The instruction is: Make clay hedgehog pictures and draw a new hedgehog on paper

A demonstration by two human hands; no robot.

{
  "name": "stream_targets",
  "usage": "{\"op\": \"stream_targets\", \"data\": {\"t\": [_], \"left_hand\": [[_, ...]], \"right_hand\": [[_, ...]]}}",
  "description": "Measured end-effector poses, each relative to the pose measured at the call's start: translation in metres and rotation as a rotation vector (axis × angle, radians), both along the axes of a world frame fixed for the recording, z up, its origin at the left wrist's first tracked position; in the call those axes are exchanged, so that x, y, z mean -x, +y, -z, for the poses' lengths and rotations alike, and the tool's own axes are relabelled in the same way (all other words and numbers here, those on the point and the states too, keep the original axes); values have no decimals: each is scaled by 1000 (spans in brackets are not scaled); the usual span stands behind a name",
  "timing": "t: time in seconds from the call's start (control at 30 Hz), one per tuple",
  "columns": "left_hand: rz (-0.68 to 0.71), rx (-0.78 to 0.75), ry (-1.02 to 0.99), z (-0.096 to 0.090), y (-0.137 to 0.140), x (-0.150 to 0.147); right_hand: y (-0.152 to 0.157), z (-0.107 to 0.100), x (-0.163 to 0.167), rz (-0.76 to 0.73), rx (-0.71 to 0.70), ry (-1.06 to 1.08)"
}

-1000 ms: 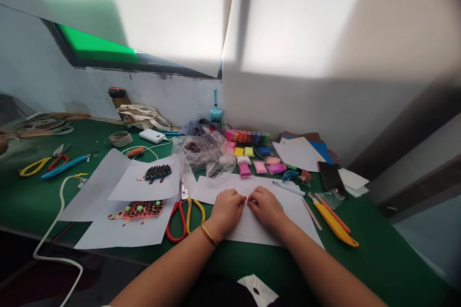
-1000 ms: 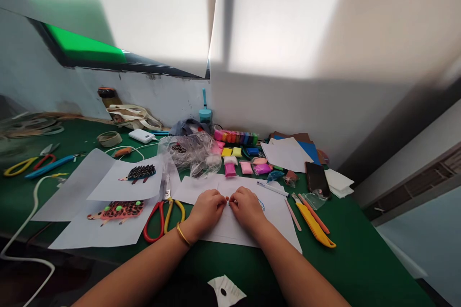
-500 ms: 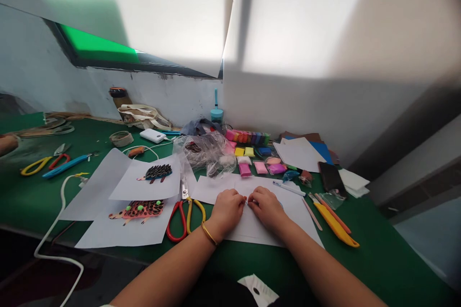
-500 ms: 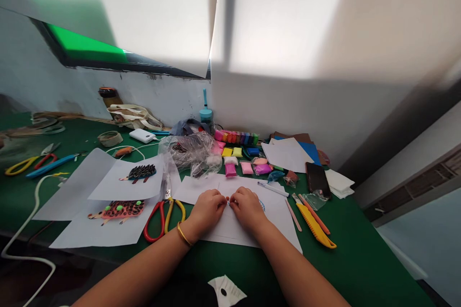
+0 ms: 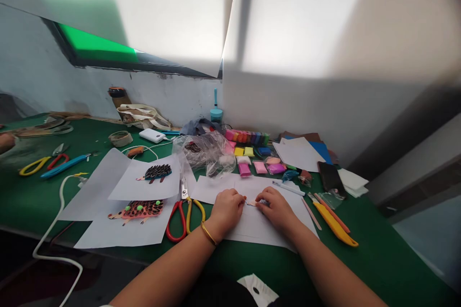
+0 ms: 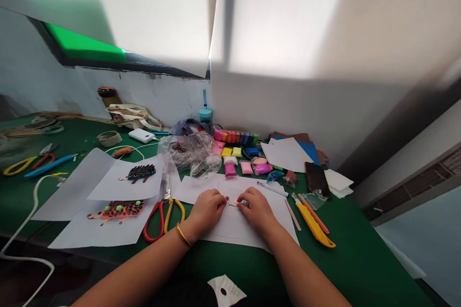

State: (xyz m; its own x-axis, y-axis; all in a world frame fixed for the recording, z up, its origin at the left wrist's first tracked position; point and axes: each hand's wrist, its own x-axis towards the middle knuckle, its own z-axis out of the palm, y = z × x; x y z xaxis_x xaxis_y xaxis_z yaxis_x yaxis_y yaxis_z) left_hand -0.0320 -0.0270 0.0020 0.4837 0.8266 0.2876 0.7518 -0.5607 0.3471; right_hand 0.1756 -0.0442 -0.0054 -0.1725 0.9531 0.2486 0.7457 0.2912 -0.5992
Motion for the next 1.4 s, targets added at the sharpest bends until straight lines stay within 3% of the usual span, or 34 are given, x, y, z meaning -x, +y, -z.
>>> {"op": "stream_targets", "data": {"t": [0.23,0.47,0.7,1.0,1.17,1.4], "left_hand": [[-2,11,-3,0,0,-1],[-2,18,12,0,0,0],[40,22,83,-6,-5,-1],[69,-19,121,-1,-7,-3],[90,-9,119,-2,-7,-2],[12,-17,130,-3,-7,-2]], "right_hand": [[0,2,15,-21,-107,-151],[2,1,0,26,-104,-78],[-1,4,10,17,-113,-201],[-2,2,-2,18,-110,-59],[-11,2,-3,-73,-148,-194],[-22,-12,5,-125,-201,-430]]}}
